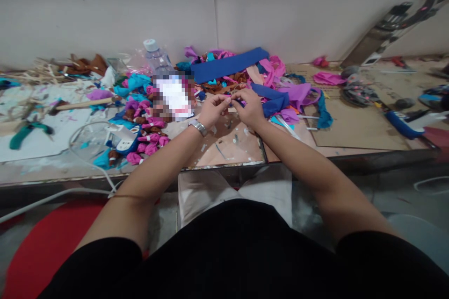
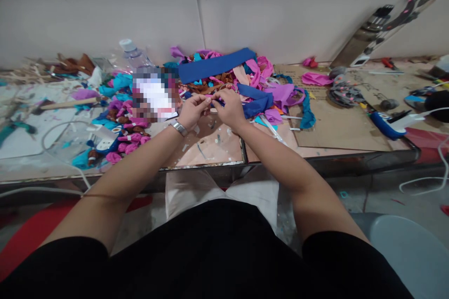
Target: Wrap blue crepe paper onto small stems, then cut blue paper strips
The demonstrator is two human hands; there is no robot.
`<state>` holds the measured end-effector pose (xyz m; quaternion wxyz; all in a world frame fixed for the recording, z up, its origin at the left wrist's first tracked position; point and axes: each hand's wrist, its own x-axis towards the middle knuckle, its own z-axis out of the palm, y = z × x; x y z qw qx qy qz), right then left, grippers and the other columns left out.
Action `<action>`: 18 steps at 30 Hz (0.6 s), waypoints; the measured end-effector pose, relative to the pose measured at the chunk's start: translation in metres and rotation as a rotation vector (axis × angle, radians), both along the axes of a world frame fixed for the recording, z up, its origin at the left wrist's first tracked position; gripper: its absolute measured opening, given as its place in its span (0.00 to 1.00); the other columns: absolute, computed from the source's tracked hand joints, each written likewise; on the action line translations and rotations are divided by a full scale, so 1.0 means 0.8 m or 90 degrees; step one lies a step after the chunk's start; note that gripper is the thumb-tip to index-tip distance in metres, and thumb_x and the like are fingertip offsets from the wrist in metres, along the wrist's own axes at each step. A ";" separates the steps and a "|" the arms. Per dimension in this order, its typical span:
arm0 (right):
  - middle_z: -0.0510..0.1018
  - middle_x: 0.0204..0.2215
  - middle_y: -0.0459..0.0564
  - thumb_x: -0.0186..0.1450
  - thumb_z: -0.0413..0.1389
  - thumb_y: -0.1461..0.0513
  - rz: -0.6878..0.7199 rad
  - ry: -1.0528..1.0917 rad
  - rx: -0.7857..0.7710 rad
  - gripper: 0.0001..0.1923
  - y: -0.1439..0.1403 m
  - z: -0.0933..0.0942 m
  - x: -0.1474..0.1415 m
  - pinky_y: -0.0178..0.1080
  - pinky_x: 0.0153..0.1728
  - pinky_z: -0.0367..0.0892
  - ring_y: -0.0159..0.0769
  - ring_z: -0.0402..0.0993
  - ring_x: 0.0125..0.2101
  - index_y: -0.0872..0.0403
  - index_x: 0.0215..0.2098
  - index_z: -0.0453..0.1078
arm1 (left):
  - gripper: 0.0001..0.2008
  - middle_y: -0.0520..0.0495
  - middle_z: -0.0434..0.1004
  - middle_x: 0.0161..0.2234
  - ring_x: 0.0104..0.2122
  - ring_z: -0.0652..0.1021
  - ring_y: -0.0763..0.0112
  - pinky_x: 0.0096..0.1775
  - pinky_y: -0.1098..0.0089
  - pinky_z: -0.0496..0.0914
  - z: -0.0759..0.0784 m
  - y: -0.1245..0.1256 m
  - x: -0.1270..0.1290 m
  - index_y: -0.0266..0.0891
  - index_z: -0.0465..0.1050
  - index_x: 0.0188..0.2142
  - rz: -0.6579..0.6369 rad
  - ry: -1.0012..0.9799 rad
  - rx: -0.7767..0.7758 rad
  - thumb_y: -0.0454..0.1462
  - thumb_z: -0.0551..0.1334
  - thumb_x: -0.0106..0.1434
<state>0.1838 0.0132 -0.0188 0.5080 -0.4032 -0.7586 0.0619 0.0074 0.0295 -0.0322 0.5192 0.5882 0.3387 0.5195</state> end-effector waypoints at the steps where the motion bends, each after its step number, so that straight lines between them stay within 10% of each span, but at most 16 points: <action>1: 0.81 0.37 0.51 0.70 0.59 0.56 0.000 -0.004 -0.003 0.07 0.000 0.000 0.000 0.48 0.49 0.66 0.46 0.75 0.43 0.50 0.36 0.74 | 0.24 0.53 0.73 0.22 0.20 0.69 0.79 0.25 0.75 0.63 0.000 0.000 0.000 0.38 0.81 0.37 0.002 0.002 -0.003 0.56 0.75 0.56; 18: 0.82 0.41 0.53 0.72 0.59 0.54 0.000 -0.080 -0.003 0.09 -0.001 0.006 0.004 0.51 0.53 0.64 0.49 0.74 0.47 0.50 0.39 0.76 | 0.25 0.53 0.70 0.21 0.21 0.69 0.77 0.25 0.74 0.65 -0.004 0.002 0.001 0.39 0.77 0.33 -0.015 -0.010 0.000 0.59 0.72 0.58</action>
